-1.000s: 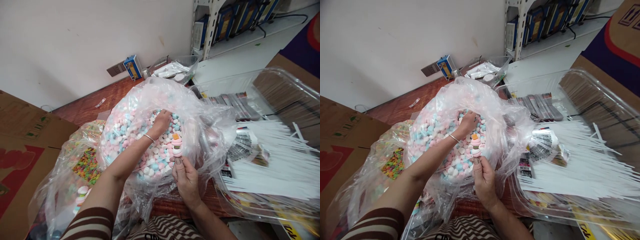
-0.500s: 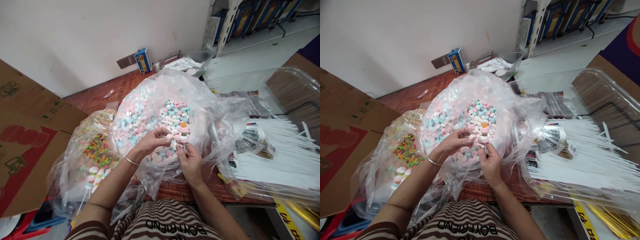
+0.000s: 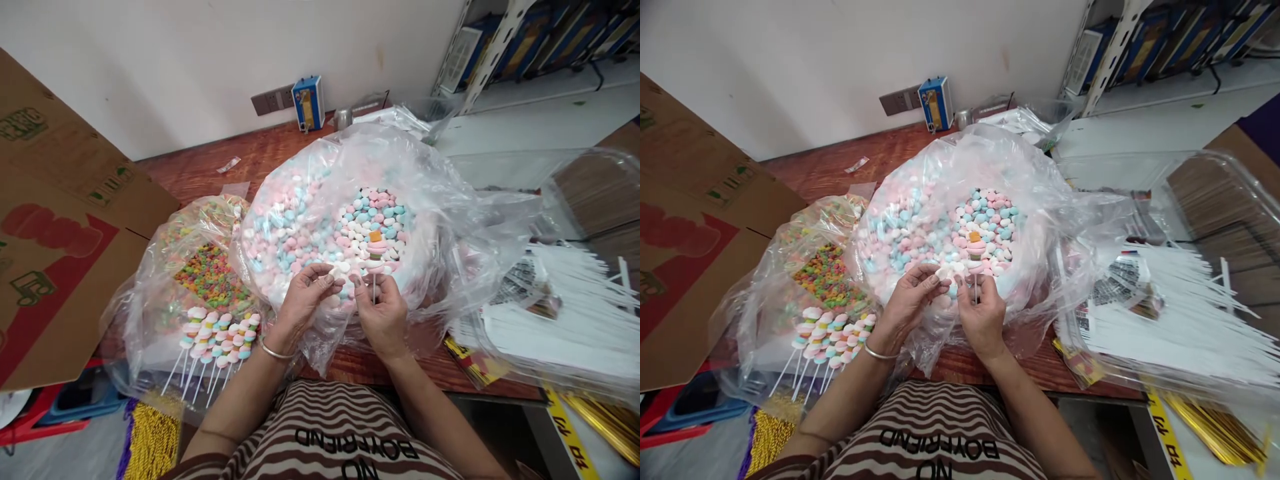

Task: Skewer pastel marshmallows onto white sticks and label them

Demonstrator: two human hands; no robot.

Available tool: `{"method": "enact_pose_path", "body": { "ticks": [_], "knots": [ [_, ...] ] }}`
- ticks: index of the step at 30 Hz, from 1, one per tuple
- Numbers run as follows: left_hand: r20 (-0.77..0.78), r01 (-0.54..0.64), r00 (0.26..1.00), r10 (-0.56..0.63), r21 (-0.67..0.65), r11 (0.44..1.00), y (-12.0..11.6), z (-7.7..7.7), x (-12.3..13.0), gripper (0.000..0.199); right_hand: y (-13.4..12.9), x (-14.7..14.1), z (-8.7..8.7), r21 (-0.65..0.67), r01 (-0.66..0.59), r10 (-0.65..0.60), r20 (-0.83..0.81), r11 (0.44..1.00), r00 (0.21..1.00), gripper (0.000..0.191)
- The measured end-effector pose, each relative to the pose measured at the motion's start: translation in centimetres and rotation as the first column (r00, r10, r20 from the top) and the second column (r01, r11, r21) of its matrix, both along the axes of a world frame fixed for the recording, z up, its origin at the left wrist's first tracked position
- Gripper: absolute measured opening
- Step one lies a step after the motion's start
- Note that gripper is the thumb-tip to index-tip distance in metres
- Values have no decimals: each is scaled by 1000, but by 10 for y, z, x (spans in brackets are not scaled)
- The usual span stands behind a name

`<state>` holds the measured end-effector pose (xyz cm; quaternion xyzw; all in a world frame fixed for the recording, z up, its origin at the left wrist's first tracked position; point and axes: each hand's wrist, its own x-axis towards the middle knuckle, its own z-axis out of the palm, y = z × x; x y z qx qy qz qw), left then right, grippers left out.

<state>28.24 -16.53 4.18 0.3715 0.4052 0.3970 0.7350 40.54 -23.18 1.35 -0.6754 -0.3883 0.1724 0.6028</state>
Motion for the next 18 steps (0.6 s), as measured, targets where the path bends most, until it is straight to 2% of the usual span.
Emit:
{"method": "enact_pose_path", "body": {
  "ticks": [3,8,13,15,18],
  "knots": [
    [5,-85,996,85,98,992,-6,-6,2,43,4,-6,3,13,23,-24,90,1000,996,25],
    [-40,-65,997,71,145,987,-12,-9,6,32,3,-13,3,19,-46,46,28,999,999,22],
    [85,-88,993,84,51,995,-10,-9,7,37,3,-12,1,65,-153,162,-181,986,970,22],
    [149,-38,988,41,-19,999,-7,-9,6,44,3,-10,3,91,-199,216,-261,976,941,23],
    [188,98,979,-79,-95,991,-2,-6,1,50,5,-5,7,105,-270,290,-339,957,895,26]
  ]
}}
